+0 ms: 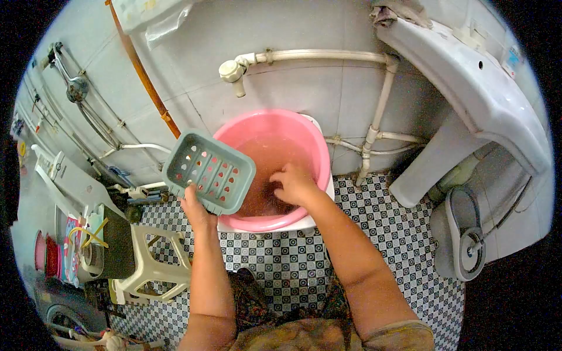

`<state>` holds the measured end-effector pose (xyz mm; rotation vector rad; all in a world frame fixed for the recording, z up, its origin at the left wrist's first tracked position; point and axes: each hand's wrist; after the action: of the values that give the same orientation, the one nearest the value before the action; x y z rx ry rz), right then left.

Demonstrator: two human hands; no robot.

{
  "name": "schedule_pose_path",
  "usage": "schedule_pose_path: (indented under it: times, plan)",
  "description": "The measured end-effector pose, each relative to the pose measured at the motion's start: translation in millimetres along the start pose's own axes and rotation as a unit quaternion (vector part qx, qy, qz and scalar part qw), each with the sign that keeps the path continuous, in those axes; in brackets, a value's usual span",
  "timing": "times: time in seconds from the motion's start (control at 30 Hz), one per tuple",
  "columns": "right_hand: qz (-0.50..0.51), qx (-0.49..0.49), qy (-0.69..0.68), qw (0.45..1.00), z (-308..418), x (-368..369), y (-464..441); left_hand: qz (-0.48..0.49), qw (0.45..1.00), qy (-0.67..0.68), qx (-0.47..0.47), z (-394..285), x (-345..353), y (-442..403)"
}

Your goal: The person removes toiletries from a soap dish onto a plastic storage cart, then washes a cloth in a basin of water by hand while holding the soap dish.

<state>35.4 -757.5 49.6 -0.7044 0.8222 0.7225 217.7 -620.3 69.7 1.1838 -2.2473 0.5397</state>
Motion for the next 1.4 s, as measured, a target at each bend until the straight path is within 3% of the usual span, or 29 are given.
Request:
schedule_pose_path:
  times: [0.13, 0.23, 0.3, 0.43, 0.57, 0.9, 1.13, 1.3, 1.4]
  plan:
    - [0.113, 0.054, 0.083, 0.989, 9, -1, 5, -0.028, 0.999, 0.022, -0.016, 7, 0, -3]
    - [0.083, 0.045, -0.003, 0.996, -5, 7, -2, -0.061, 0.998, 0.006, 0.018, 10, 6, -1]
    - [-0.041, 0.102, -0.089, 0.990, -1, 7, -7, -0.039, 0.999, 0.024, 0.009, 10, 11, 0]
    - [-0.145, 0.038, -0.205, 0.967, 28, -8, -11, -0.032, 0.998, 0.023, 0.053, 20, 18, -2]
    - [-0.204, -0.021, -0.209, 0.956, 60, -6, -6, -0.023, 0.997, 0.040, 0.066, 21, 31, 6]
    - [-0.197, -0.139, -0.170, 0.955, 74, 12, 0, -0.038, 0.999, 0.021, 0.001, 18, 24, 2]
    - [-0.257, -0.082, -0.160, 0.950, 54, 1, -10, -0.004, 1.000, -0.008, 0.013, 17, 20, 4]
    - [-0.278, -0.035, -0.159, 0.947, 30, -9, -17, 0.022, 0.998, -0.031, -0.043, 12, 25, 7]
    - [-0.325, 0.049, -0.114, 0.937, 18, -13, -20, 0.018, 0.995, 0.000, -0.096, 12, 18, 0]
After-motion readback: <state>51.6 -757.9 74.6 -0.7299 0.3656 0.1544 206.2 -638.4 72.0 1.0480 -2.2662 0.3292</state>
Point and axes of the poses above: each hand's wrist, its own y-axis away from the middle knuckle, its own x-axis out of the palm, z = x × y, and after that the axes turned 3 degrees about y, right-handed
